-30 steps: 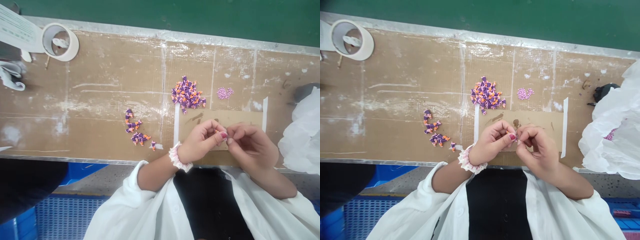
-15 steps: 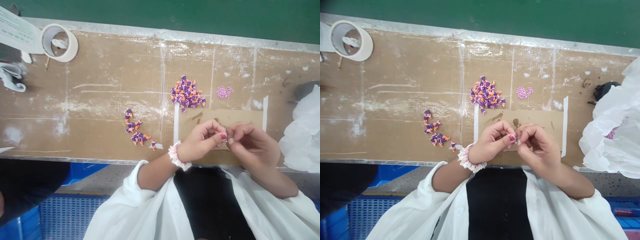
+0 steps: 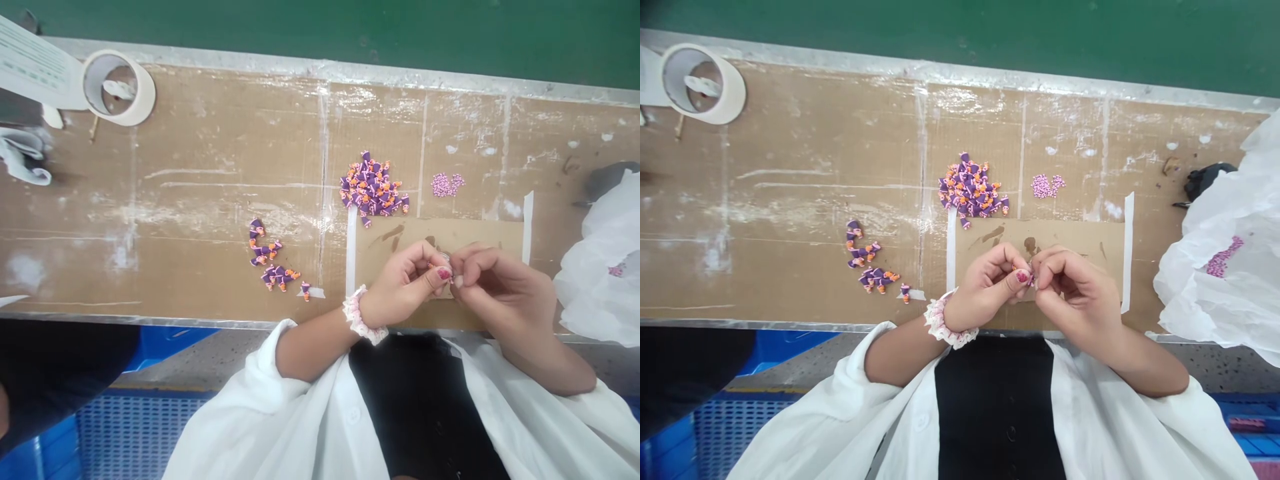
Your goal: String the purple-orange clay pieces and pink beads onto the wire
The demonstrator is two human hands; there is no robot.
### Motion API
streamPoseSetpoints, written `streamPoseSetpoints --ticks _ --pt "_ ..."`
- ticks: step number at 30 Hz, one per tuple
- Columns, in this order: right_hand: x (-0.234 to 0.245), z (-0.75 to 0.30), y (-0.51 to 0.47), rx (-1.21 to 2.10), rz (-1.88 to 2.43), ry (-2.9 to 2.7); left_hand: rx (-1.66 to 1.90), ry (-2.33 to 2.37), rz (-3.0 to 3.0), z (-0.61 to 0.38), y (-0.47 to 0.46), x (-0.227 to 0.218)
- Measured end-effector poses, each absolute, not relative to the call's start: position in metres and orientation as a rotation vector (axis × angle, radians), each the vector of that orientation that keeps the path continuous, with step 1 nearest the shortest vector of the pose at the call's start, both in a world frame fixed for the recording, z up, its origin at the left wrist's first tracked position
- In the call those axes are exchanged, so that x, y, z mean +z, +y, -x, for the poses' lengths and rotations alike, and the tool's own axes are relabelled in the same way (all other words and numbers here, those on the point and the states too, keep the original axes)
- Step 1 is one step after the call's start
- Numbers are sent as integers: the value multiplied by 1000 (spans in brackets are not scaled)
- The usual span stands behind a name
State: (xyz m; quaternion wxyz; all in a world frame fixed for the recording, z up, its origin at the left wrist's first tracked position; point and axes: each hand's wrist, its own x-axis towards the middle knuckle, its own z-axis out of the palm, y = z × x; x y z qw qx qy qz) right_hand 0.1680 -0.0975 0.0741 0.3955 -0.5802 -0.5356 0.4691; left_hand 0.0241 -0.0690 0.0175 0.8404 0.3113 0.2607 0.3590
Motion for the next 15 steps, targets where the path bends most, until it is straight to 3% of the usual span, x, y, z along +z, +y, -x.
streamPoseSetpoints --ticks 6,11,15 --pt "70 -184 -81 1194 1526 -1491 838 682 -720 -21 -52 18" --pt "40 -215 -43 428 1913 -1990 1067 951 -574 -11 -31 8" --pt "22 -225 -24 333 1998 -2114 1109 1004 -607 -5 -27 7"
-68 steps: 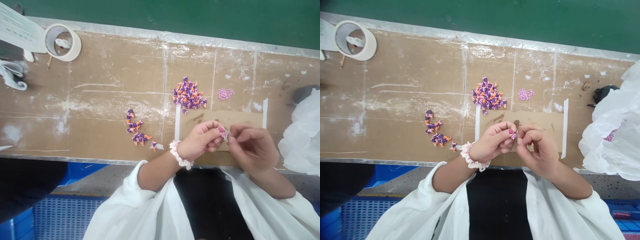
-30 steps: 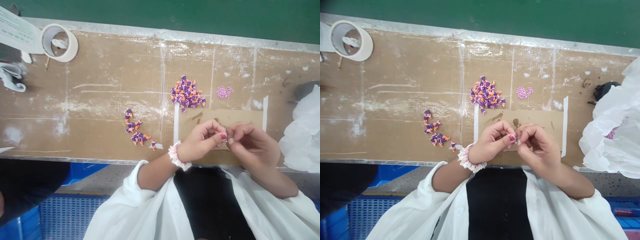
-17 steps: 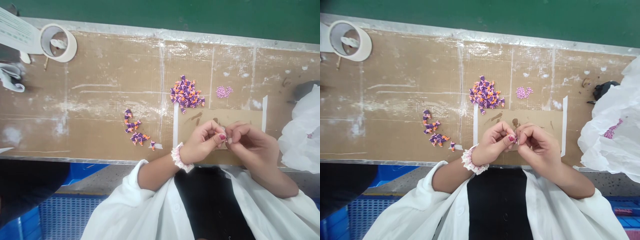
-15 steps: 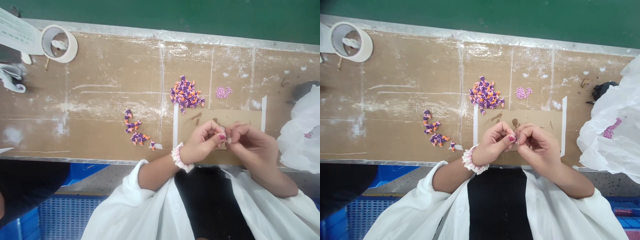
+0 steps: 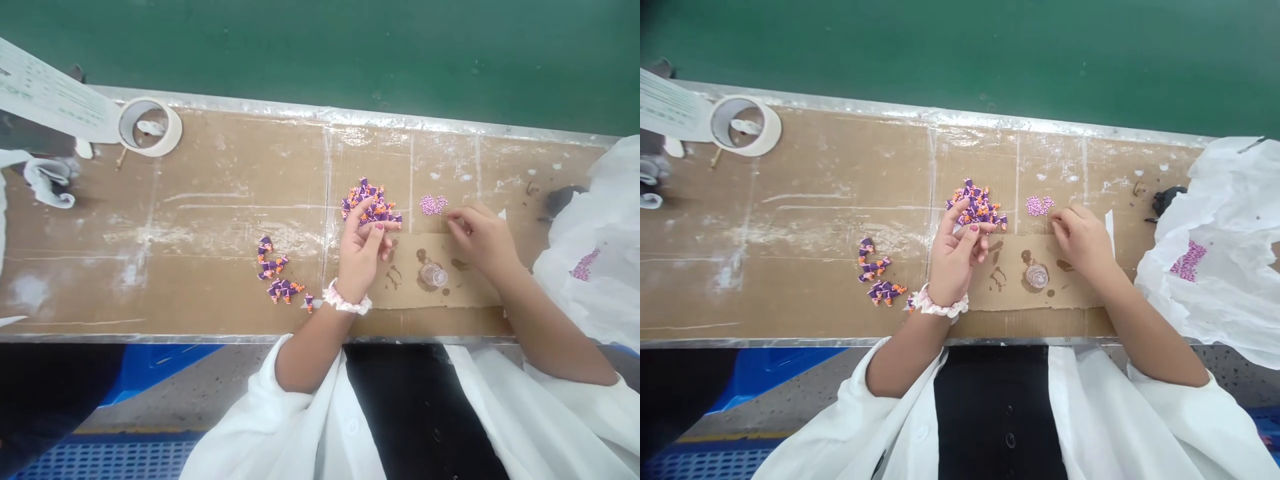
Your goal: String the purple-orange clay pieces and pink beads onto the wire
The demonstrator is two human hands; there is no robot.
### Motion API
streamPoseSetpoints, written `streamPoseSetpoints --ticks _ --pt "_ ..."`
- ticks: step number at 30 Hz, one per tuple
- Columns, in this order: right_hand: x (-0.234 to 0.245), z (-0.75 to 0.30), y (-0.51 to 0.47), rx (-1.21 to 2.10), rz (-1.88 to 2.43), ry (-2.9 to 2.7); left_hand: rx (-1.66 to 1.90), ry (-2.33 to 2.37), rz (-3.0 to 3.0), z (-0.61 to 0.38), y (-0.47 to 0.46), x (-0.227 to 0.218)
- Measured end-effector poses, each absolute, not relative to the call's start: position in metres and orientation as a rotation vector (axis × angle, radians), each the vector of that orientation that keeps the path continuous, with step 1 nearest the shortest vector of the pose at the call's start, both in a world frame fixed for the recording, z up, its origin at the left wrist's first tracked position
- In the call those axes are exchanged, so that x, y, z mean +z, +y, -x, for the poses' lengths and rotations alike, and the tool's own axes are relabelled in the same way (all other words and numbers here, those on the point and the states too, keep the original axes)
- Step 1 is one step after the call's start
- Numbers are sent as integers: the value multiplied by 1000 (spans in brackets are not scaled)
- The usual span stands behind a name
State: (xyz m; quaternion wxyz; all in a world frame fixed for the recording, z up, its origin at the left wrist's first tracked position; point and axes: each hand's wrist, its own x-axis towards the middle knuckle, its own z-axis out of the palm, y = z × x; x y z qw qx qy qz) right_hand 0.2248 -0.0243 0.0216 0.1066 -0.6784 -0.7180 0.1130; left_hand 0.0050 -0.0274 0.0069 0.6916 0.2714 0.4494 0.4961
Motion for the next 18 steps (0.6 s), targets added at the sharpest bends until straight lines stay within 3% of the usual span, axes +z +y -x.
streamPoseSetpoints --ticks 11,18 --pt "4 -218 -14 132 1985 -2287 1039 981 -704 -9 -32 6" --pt "7 -225 -9 214 1861 -2355 954 971 -791 -12 -42 17"
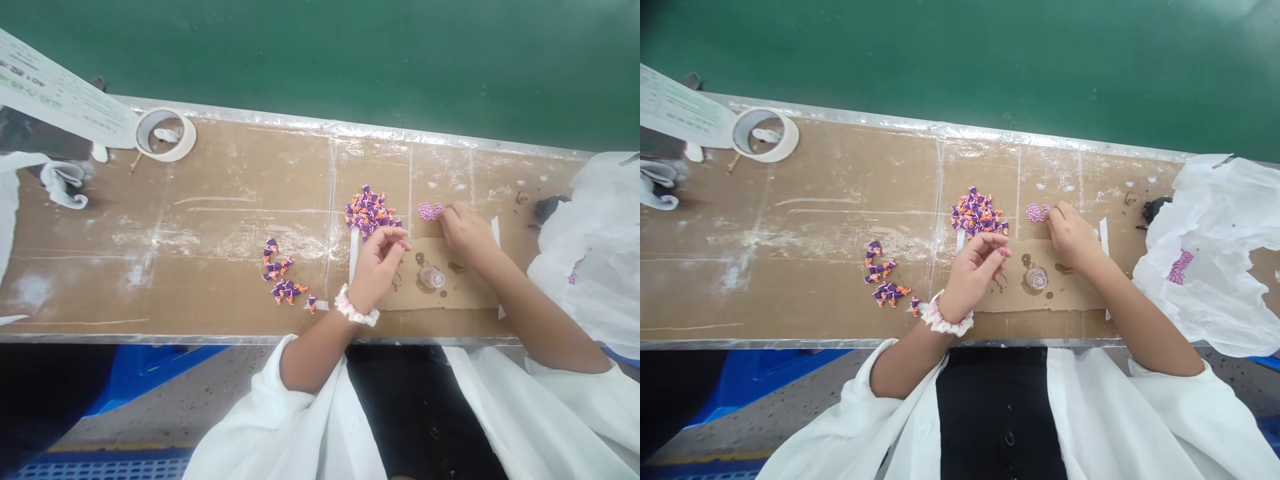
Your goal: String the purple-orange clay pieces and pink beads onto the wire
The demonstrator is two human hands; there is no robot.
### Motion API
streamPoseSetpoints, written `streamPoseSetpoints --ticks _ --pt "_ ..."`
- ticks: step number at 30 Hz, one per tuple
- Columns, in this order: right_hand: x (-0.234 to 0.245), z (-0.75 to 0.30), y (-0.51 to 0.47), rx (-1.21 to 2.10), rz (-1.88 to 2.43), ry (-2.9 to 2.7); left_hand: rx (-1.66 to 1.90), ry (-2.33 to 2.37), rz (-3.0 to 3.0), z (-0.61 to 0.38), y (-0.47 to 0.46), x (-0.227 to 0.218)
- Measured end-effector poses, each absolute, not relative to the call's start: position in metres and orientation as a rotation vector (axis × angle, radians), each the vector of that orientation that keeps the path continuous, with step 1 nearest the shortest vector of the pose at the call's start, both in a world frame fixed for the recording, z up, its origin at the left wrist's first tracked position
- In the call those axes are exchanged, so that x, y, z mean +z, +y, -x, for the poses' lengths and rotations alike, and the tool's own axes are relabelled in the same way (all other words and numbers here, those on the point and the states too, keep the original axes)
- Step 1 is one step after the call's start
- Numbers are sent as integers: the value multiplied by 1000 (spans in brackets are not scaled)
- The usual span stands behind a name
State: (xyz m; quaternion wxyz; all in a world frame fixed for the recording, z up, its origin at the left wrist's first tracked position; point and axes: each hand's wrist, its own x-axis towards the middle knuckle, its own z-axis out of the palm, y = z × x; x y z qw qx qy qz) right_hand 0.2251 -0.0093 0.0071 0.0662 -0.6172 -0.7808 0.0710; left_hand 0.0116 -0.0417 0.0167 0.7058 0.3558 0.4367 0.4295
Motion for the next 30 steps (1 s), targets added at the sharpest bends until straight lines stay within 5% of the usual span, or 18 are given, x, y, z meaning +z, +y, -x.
streamPoseSetpoints --ticks 7,16,30 --pt "28 -223 -27 234 1677 -2156 692 821 -876 -10 -63 49" --pt "22 -254 -30 266 1972 -2169 693 921 -1026 8 -70 48" --pt "54 -232 1 745 2299 -2446 644 1156 -1667 8 -83 -4"
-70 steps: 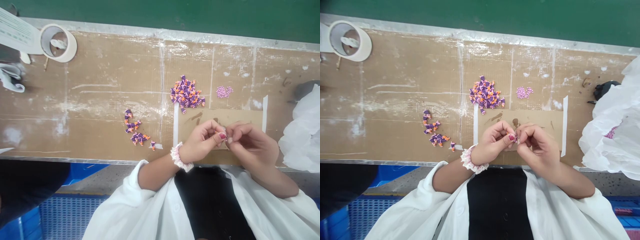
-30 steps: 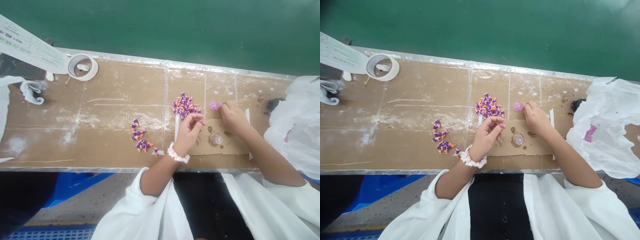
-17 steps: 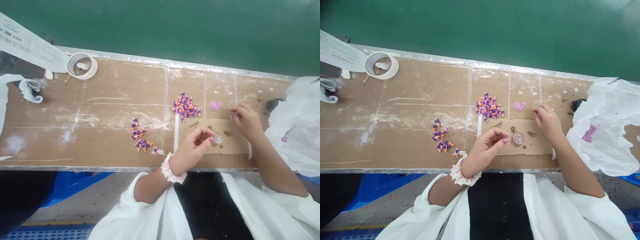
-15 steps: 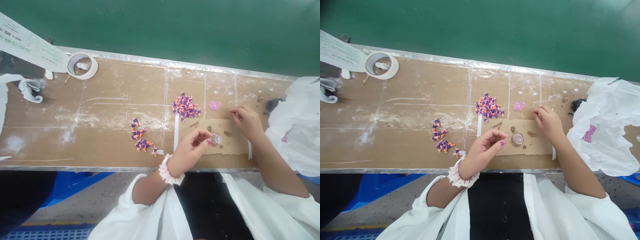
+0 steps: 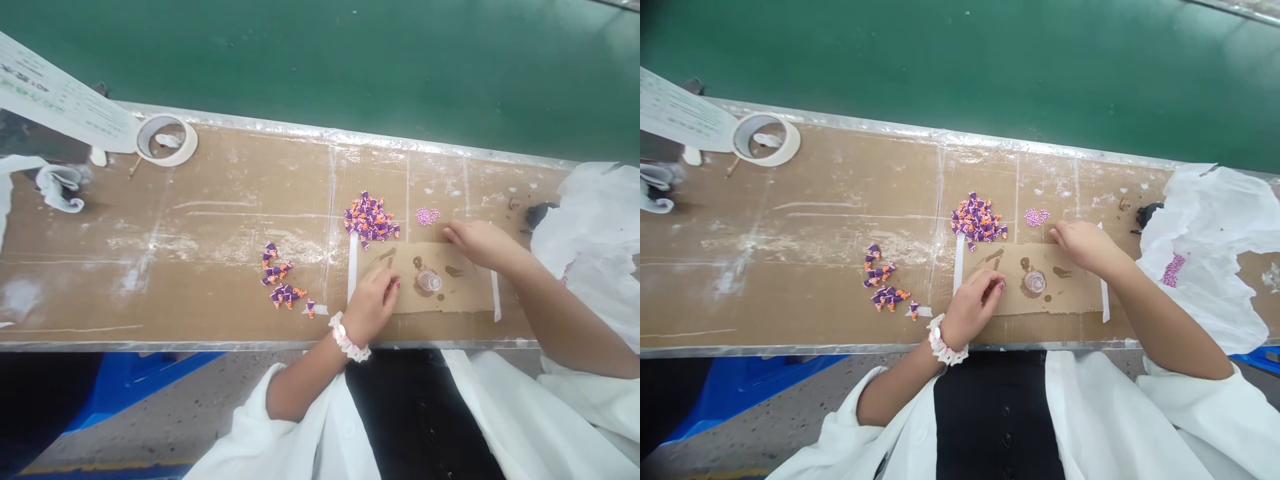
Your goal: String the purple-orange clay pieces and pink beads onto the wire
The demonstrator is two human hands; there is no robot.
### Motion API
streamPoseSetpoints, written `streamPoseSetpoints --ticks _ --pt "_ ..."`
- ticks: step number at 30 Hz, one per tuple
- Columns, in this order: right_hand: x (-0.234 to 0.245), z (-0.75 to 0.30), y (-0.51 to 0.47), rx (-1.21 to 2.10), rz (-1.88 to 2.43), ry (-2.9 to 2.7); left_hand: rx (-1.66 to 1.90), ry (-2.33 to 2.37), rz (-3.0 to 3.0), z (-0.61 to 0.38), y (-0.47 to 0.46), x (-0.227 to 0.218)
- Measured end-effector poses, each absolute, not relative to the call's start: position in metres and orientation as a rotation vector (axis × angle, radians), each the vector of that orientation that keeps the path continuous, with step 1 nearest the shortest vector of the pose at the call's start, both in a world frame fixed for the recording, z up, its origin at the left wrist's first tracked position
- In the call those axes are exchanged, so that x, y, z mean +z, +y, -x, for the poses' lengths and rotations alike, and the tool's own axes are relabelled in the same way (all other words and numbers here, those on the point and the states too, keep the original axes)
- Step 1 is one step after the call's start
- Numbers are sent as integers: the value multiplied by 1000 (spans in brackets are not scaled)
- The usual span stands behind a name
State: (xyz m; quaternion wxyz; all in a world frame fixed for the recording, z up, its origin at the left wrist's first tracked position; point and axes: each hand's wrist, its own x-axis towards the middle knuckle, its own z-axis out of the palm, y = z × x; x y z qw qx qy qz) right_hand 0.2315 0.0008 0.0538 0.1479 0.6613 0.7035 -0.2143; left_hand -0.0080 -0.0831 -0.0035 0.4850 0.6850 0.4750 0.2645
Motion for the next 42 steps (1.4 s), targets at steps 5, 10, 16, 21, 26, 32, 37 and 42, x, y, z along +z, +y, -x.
streamPoseSetpoints --ticks 5,10,16,21,26,32,37,42 --pt "57 -222 12 -697 -1785 1951 744 1125 -1725 8 -94 -12" --pt "57 -221 17 -749 -1770 1867 790 1087 -1774 8 -95 -15" --pt "51 -216 22 -861 -1781 1770 854 1084 -1792 8 -94 -20" --pt "48 -220 37 -978 -1763 1648 856 1082 -1802 8 -94 -20" --pt "51 -225 58 -1353 -1518 1506 871 1082 -1819 8 -93 -20" --pt "44 -237 69 -1740 -1347 1369 864 1085 -1804 7 -93 -21" --pt "37 -250 65 -1900 -1395 1321 858 1084 -1817 7 -93 -21" --pt "30 -268 56 -2188 -1517 1283 853 1084 -1824 7 -93 -19"
